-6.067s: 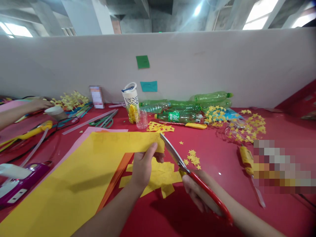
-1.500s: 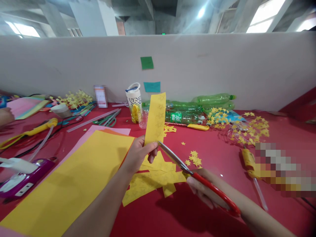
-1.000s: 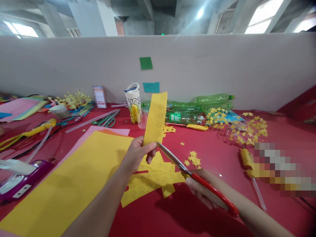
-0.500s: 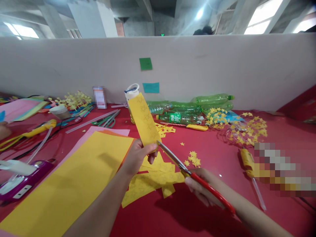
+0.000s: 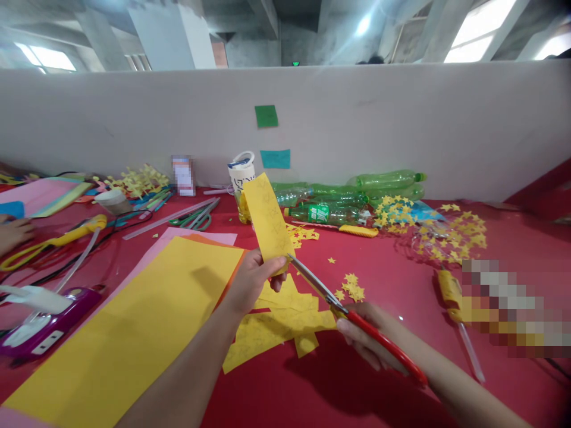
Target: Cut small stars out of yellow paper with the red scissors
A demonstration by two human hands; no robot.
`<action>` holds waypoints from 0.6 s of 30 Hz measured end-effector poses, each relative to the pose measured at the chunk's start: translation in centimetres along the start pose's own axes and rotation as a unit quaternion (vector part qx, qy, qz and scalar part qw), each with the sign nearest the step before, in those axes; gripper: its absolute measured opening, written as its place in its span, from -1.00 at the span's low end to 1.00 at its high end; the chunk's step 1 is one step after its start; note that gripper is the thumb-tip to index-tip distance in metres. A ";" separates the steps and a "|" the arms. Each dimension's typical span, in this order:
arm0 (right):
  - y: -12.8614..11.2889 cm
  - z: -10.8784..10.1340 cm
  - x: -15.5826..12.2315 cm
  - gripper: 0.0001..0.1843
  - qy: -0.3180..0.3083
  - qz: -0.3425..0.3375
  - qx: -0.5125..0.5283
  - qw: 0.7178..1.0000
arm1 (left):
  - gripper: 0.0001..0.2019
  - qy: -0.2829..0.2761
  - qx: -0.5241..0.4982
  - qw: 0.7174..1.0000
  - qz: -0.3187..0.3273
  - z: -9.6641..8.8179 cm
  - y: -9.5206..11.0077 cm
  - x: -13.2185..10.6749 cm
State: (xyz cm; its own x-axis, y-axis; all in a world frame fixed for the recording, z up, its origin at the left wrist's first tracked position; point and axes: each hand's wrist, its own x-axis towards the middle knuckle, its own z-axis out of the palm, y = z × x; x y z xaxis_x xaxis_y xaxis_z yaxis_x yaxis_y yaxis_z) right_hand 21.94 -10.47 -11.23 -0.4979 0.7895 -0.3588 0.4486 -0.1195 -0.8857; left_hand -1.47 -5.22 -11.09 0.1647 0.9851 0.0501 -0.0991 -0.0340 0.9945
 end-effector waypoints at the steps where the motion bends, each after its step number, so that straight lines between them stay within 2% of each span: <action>1: 0.2 0.0 0.0 -0.47 0.002 -0.002 -0.003 1.000 | -0.79 0.002 0.001 1.000 0.000 0.0 0.0 0.0; 11: 0.4 -0.3 0.4 -0.47 -0.001 -0.001 -0.001 1.000 | -0.80 0.001 -0.015 1.000 -0.001 0.2 -0.1 -0.1; 18: 0.1 -0.2 0.0 -0.45 -0.003 0.031 0.002 1.000 | -0.82 0.023 -0.041 0.999 0.010 1.0 -0.6 -0.2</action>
State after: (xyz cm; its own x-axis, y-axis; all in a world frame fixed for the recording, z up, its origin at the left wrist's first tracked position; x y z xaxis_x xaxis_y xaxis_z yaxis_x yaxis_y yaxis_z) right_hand 22.12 -10.38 -11.27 -0.4737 0.7766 -0.4153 0.4764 -0.1707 -0.8625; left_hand -0.50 -5.58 -11.63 0.1168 0.9911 0.0640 -0.1824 -0.0420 0.9823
